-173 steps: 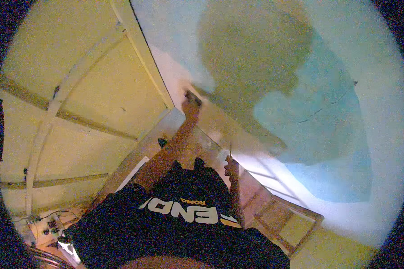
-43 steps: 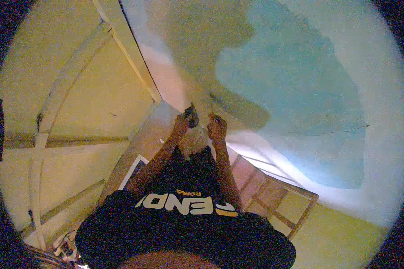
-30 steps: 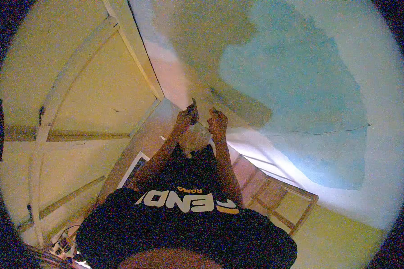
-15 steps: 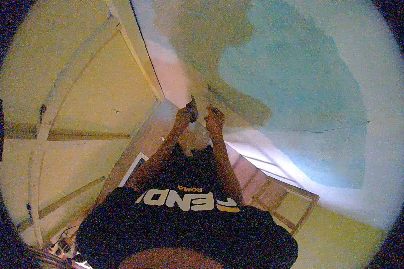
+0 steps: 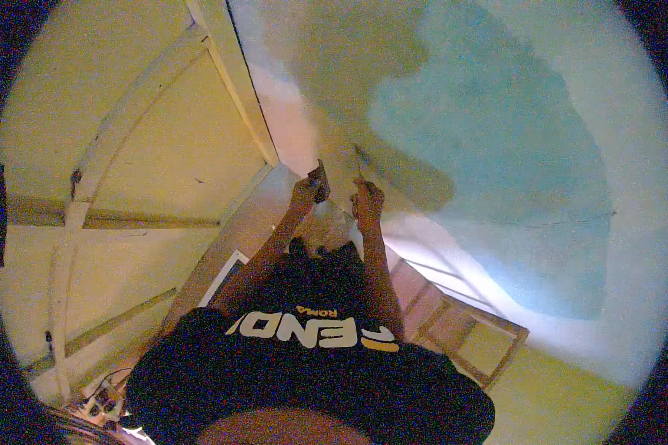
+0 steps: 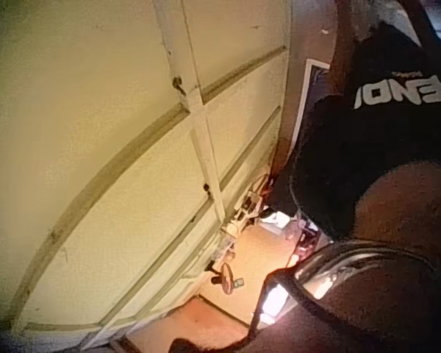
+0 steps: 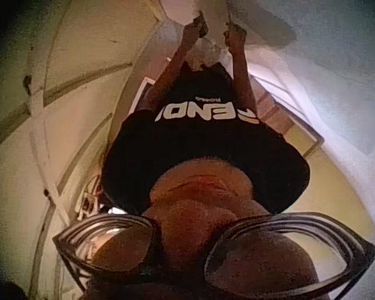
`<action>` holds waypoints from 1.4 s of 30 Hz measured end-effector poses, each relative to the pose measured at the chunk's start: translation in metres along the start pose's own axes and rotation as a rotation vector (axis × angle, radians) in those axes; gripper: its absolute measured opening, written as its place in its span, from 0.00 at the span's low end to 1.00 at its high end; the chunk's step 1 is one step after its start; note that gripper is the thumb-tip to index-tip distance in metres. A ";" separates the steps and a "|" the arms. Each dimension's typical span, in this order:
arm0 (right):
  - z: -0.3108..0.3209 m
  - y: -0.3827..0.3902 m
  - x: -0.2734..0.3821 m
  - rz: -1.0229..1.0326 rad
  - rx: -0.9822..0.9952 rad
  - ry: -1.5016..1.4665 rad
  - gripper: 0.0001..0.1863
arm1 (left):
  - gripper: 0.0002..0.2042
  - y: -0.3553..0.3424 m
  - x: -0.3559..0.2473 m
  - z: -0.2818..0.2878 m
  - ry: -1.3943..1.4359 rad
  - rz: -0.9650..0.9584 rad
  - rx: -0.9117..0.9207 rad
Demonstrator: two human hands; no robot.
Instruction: The person patches a crack in a ceiling with plaster, applying it using a putty knife.
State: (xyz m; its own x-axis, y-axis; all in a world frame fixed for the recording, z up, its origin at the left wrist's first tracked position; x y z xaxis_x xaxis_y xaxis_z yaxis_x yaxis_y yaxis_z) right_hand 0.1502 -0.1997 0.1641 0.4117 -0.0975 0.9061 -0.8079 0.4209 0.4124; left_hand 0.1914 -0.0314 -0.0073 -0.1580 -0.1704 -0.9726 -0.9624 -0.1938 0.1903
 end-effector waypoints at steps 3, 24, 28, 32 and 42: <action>-0.004 0.008 0.007 -0.005 0.026 0.002 0.21 | 0.14 -0.005 0.019 0.009 -0.090 -0.008 -0.020; 0.007 -0.028 -0.009 0.384 0.100 0.086 0.17 | 0.13 0.025 -0.036 -0.024 0.145 0.112 0.051; -0.020 0.005 0.002 -0.069 0.019 0.079 0.16 | 0.13 0.018 -0.019 0.006 0.050 0.034 0.056; 0.003 0.000 0.008 -0.125 -0.031 0.020 0.16 | 0.12 0.026 -0.059 -0.009 -0.202 0.027 0.026; -0.034 0.003 0.000 -0.048 0.012 0.019 0.20 | 0.13 0.025 -0.033 0.005 0.048 0.182 0.023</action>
State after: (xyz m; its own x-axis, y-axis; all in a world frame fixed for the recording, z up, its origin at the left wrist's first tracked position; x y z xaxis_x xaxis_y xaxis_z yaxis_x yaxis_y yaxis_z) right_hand 0.1619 -0.1675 0.1621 0.4584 -0.1000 0.8831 -0.7917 0.4055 0.4569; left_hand 0.1714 -0.0258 0.0293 -0.3196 -0.2468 -0.9149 -0.9238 -0.1337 0.3588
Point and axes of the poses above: each hand's wrist, its own y-axis away from the middle knuckle, its own z-axis out of the back of the hand, x = y × z, the point moved 5 cm from there along -y, towards the middle knuckle, and after that the axes turned 10 degrees about -x, right-handed, at the moved point
